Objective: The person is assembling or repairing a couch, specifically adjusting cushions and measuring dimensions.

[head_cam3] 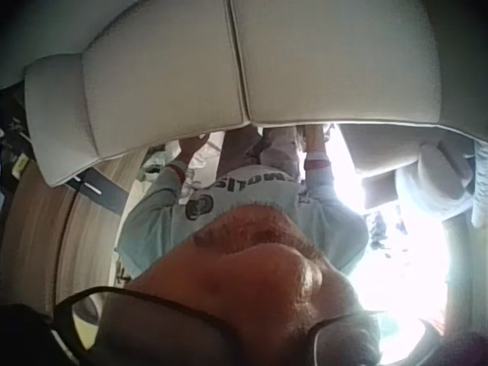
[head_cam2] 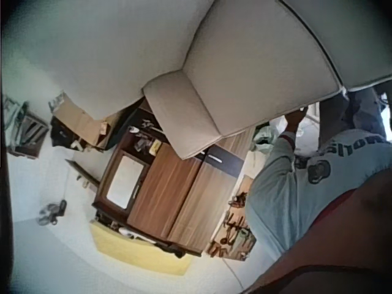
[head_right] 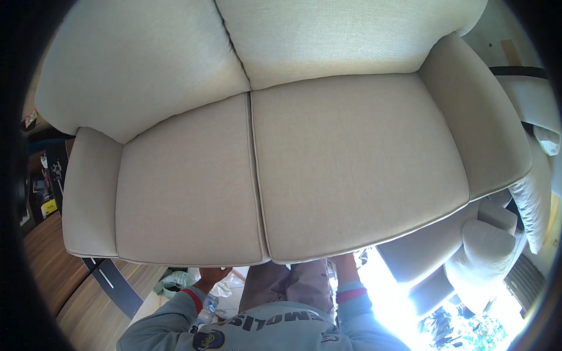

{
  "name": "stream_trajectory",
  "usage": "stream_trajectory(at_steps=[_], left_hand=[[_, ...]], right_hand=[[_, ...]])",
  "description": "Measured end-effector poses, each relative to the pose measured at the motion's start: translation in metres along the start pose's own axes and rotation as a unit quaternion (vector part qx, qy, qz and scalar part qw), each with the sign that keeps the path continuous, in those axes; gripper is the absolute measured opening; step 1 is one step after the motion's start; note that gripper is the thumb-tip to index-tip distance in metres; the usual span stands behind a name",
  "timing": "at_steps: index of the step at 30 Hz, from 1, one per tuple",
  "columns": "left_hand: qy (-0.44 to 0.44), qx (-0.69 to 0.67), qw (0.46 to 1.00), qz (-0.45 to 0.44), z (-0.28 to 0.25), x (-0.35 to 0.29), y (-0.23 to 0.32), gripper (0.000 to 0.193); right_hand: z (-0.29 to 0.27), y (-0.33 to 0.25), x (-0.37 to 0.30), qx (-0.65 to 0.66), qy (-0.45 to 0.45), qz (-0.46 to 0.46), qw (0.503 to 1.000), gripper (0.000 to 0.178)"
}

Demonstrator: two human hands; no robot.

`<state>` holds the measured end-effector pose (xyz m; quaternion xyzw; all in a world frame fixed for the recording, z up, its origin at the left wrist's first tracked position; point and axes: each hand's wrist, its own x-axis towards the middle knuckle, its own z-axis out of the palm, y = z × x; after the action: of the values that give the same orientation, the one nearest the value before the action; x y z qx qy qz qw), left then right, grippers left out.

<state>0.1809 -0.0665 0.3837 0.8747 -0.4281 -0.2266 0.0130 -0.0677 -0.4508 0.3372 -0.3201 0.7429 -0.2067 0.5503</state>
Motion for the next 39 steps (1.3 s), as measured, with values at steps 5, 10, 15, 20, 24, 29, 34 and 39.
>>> stream_trajectory(at_steps=[5, 10, 15, 20, 24, 29, 34, 39], left_hand=[[-0.031, 0.024, 0.997, 0.065, -0.002, 0.005, -0.004, 0.061], [-0.067, 0.006, 0.995, 0.075, 0.009, 0.028, -0.016, 0.062], [-0.102, -0.007, 0.992, 0.069, 0.015, 0.058, -0.041, 0.064], [-0.133, -0.024, 0.989, 0.066, 0.043, 0.072, -0.056, 0.066], [-0.159, -0.033, 0.984, 0.068, 0.068, 0.079, -0.066, 0.068], [-0.193, -0.044, 0.977, 0.076, 0.1, 0.107, -0.08, 0.069], [-0.284, -0.054, 0.956, 0.052, 0.065, 0.013, -0.068, 0.071], [-0.244, -0.051, 0.968, 0.02, 0.116, 0.052, -0.082, 0.073]], right_hand=[[-0.027, 0.039, 0.002, -0.052, -0.023, -0.005, 0.998, 0.061], [-0.066, 0.073, 0.0, -0.112, -0.029, -0.019, 0.993, 0.06], [-0.08, 0.103, -0.004, -0.175, -0.052, -0.029, 0.983, 0.059], [-0.094, 0.138, -0.012, -0.238, -0.073, -0.042, 0.968, 0.058], [-0.089, 0.172, 0.007, -0.283, -0.088, -0.049, 0.954, 0.057], [-0.077, 0.197, 0.03, -0.335, -0.102, -0.056, 0.935, 0.056], [-0.068, 0.18, 0.012, -0.409, -0.142, -0.004, 0.901, 0.056], [-0.326, 0.251, -0.051, -0.437, -0.205, -0.083, 0.872, 0.055]])
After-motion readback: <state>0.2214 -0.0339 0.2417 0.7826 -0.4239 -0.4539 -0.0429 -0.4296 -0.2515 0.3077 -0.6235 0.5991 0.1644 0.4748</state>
